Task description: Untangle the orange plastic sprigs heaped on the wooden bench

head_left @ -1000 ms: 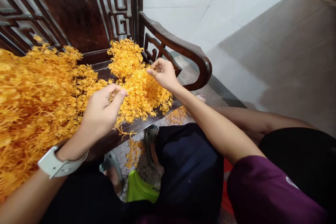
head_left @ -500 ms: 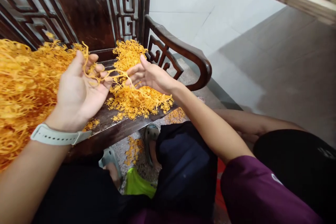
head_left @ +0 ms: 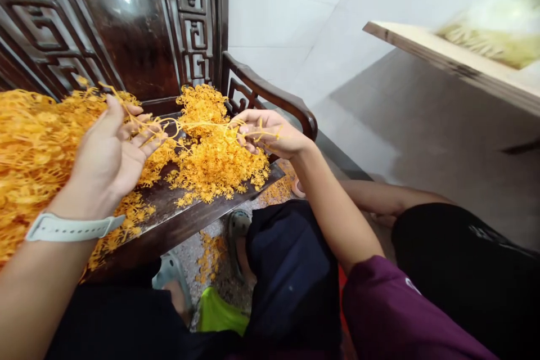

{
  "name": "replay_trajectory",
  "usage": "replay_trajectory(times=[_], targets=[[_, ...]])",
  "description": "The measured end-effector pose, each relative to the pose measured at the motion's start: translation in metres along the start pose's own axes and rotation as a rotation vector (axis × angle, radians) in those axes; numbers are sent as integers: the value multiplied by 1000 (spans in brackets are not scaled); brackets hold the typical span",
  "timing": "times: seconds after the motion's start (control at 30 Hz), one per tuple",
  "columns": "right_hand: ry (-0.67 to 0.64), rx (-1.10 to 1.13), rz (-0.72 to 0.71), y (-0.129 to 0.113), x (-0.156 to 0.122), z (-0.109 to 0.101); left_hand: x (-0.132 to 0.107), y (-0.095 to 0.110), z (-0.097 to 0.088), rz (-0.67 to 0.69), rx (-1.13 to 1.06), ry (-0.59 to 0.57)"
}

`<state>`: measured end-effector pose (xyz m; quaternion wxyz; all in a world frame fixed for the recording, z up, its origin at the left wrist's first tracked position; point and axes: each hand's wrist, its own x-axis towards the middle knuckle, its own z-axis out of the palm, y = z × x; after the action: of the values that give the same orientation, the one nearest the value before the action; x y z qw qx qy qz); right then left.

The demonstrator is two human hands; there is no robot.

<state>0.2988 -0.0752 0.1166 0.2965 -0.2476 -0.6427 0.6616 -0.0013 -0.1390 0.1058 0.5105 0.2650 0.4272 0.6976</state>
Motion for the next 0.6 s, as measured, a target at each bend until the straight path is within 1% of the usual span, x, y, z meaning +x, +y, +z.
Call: replay_trajectory(times=[0.07,0.17,0.27,0.33,0.37,0.4,0.47,0.53,0.57,0.6], targets=[[57,-58,-26,-8,-16,0,-1,1,1,-11,-28,6],[210,-132,-89,-13,-47,6,-6,2,7,-42,-72,-27],[342,-147,-205,-6,-82,15,-15,-1,16,-101,-17,-98],[453,-108,-310,2,-108,21,-20,-4,20,-120,88,-106],[532,-86,-370,7,-123,22,-22,-6,22,-110,146,-96],[632,-69,-438,13,-139,22,-22,-8,23,-86,202,-87],[881,-62,-594,26,-172,15,-20,-10,25,-48,272,-90],[1172,-97,-723,49,-203,-3,-13,-11,27,-55,317,-108],[1330,-120,-713,65,-215,-16,-9,-11,26,-51,350,-111],[1457,-145,-580,83,-224,-31,-2,-12,24,-34,400,-104]])
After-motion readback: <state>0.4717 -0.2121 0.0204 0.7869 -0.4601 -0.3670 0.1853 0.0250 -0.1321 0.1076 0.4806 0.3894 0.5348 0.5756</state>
